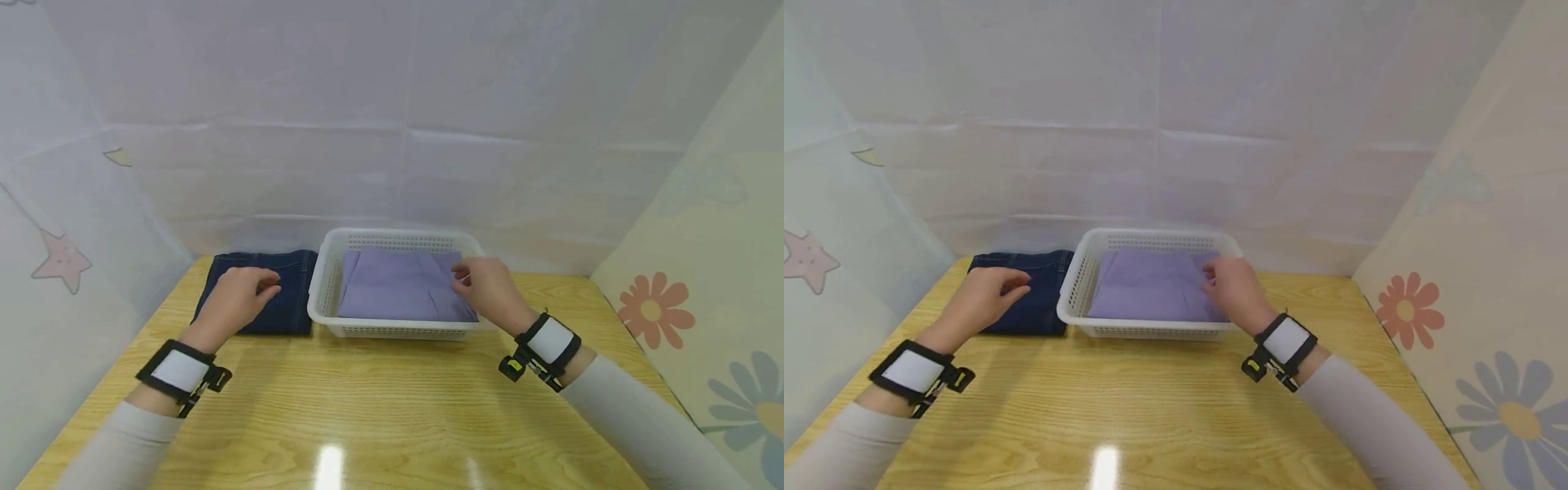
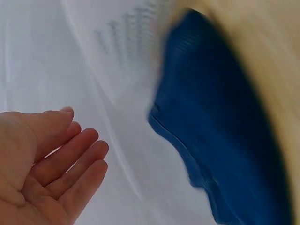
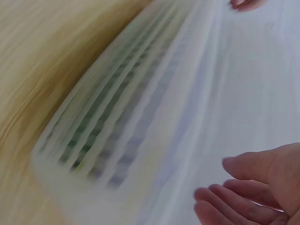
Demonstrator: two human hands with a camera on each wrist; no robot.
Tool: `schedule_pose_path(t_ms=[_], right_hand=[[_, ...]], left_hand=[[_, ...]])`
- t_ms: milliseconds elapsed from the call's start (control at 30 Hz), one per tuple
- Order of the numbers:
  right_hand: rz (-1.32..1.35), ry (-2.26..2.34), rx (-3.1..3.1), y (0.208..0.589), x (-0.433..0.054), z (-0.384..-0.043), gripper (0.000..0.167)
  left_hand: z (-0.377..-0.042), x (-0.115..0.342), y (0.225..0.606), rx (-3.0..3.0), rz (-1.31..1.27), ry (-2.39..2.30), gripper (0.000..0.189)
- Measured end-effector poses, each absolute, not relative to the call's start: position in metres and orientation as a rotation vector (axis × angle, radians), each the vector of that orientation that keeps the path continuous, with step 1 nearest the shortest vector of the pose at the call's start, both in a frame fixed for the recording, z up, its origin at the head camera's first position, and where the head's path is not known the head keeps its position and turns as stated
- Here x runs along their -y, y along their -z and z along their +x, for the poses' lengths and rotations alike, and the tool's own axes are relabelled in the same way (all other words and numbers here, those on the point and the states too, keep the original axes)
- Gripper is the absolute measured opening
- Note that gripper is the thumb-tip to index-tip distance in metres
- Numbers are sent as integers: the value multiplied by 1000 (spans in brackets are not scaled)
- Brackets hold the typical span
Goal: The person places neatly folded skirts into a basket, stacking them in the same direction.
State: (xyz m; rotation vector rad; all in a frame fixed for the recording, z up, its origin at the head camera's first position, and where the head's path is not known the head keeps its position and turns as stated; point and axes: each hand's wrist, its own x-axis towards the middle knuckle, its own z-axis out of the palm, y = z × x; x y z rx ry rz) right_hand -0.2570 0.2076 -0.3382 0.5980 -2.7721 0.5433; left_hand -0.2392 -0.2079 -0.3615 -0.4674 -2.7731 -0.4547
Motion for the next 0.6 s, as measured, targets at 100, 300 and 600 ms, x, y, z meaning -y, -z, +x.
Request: schedule_pose_path(t_ms=[100, 300, 600], right_hand=[[748, -536, 2630, 330, -180, -237, 23], [1161, -454, 2338, 339, -104, -198, 20], [1356, -195, 2445, 394, 8, -190, 22]], left_hand=[[-226, 230, 371, 2835, -445, 336, 26], [-222, 272, 396, 2994, -388, 211, 37], [-223, 304, 425, 3128, -288, 187, 46]])
